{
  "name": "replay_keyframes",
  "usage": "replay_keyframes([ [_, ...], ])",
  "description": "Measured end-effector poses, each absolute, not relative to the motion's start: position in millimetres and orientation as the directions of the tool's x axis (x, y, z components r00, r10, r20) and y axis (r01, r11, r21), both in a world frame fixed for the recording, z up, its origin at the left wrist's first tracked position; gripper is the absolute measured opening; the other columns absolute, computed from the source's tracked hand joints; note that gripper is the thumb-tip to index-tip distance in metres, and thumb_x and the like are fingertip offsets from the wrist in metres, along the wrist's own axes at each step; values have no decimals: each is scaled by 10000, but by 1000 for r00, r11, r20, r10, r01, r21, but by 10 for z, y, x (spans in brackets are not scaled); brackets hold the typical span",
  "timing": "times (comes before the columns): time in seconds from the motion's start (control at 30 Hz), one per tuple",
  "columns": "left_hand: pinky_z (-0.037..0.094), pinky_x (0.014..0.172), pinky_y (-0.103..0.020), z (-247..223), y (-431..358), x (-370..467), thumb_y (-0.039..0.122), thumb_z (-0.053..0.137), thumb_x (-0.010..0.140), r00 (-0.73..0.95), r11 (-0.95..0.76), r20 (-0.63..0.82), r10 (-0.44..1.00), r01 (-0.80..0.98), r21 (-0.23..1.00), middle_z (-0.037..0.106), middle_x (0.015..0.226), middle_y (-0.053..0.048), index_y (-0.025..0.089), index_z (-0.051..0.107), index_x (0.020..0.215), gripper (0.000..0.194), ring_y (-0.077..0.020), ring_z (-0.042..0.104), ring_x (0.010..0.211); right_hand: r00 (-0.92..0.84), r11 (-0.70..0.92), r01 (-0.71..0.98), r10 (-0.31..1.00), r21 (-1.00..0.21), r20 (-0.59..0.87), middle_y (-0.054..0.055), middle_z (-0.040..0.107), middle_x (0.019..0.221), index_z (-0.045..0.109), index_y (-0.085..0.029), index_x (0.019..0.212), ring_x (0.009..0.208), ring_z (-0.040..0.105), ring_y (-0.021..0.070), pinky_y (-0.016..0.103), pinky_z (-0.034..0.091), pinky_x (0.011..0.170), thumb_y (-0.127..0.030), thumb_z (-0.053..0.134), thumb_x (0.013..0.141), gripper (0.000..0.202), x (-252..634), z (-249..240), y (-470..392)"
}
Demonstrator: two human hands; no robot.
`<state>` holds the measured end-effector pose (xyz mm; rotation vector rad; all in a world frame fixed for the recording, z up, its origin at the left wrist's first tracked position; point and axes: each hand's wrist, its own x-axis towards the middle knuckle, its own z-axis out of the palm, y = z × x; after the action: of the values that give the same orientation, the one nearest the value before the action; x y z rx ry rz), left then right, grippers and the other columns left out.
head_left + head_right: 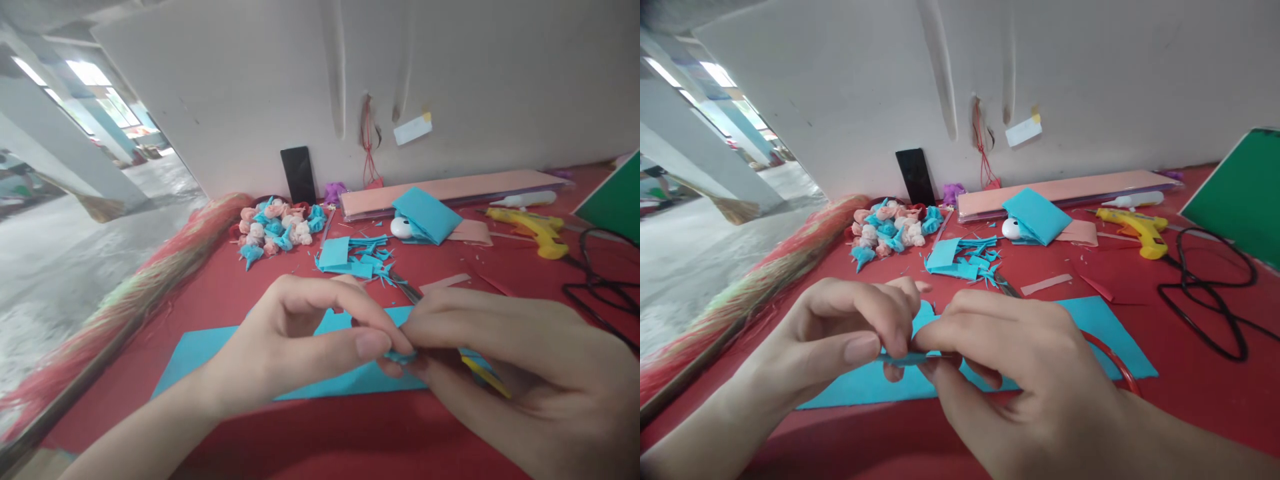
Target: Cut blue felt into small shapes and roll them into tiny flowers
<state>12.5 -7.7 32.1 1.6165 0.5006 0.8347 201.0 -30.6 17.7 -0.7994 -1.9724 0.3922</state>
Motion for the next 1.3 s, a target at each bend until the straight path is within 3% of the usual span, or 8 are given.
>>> replay_keyframes([
  [0.13, 551, 760, -333, 318, -81, 122, 227, 578, 838, 650, -216, 236, 723, -113, 970, 692, 786, -13, 238, 700, 861, 125, -164, 653, 749, -300, 724, 379, 686, -577, 663, -70, 593, 561, 618, -243, 731, 461, 554, 59, 136, 454, 431, -68, 492, 753, 216, 1993, 181, -320],
  [0.23, 542, 767, -311, 322, -86, 117, 209, 570, 843, 648, -213, 243, 721, -127, 969, 685, 779, -4, 224, 696, 859, 128, -148, 646, 745, -324, 701, 425, 709, -573, 626, -59, 645, 636, 605, -258, 757, 590, 628, 91, 135, 463, 436, -61, 505, 732, 223, 1968, 174, -341],
  [0.4, 514, 794, -285, 328, -86, 118, 191, 566, 846, 647, -237, 261, 716, -126, 963, 669, 742, 11, 207, 688, 850, 123, -125, 624, 746, -237, 691, 406, 711, -597, 662, -75, 642, 636, 592, -281, 771, 573, 624, 83, 125, 457, 431, -87, 543, 735, 203, 1950, 138, -360],
  [0.53, 510, 789, -277, 322, -77, 123, 169, 572, 841, 650, -223, 262, 714, -144, 964, 661, 716, 11, 194, 688, 841, 119, -120, 619, 734, -333, 759, 349, 649, -550, 684, -85, 636, 624, 575, -288, 791, 533, 609, 64, 103, 442, 408, -133, 537, 775, 160, 1961, 117, -349],
  [0.6, 510, 784, -274, 318, -69, 128, 161, 570, 841, 649, -204, 252, 718, -151, 967, 658, 710, 11, 190, 689, 841, 123, -119, 620, 729, -252, 705, 395, 700, -589, 669, -79, 630, 628, 580, -277, 784, 524, 599, 65, 114, 459, 441, -108, 529, 770, 177, 1959, 121, -351],
  [0.87, 506, 768, -277, 317, -68, 132, 172, 588, 830, 643, -168, 235, 729, -164, 972, 668, 707, 2, 188, 701, 842, 115, -127, 619, 718, -305, 709, 405, 700, -577, 646, -68, 633, 657, 586, -247, 769, 582, 611, 66, 108, 487, 524, -81, 574, 753, 167, 1967, 135, -393],
  [1.13, 503, 744, -260, 309, -74, 132, 176, 581, 835, 645, -146, 221, 731, -169, 975, 662, 704, 6, 185, 696, 835, 115, -120, 610, 721, -330, 776, 190, 628, -602, 705, -65, 569, 624, 537, -242, 765, 500, 547, 65, 136, 483, 487, -22, 553, 731, 223, 1942, 119, -277],
  [1.3, 475, 777, -250, 334, -110, 120, 149, 507, 861, 627, -293, 277, 728, -81, 953, 630, 795, -5, 179, 652, 873, 149, -123, 586, 788, -328, 768, 191, 637, -611, 698, -71, 590, 652, 571, -267, 832, 524, 568, 65, 136, 493, 519, 14, 547, 742, 295, 1950, 146, -305],
])
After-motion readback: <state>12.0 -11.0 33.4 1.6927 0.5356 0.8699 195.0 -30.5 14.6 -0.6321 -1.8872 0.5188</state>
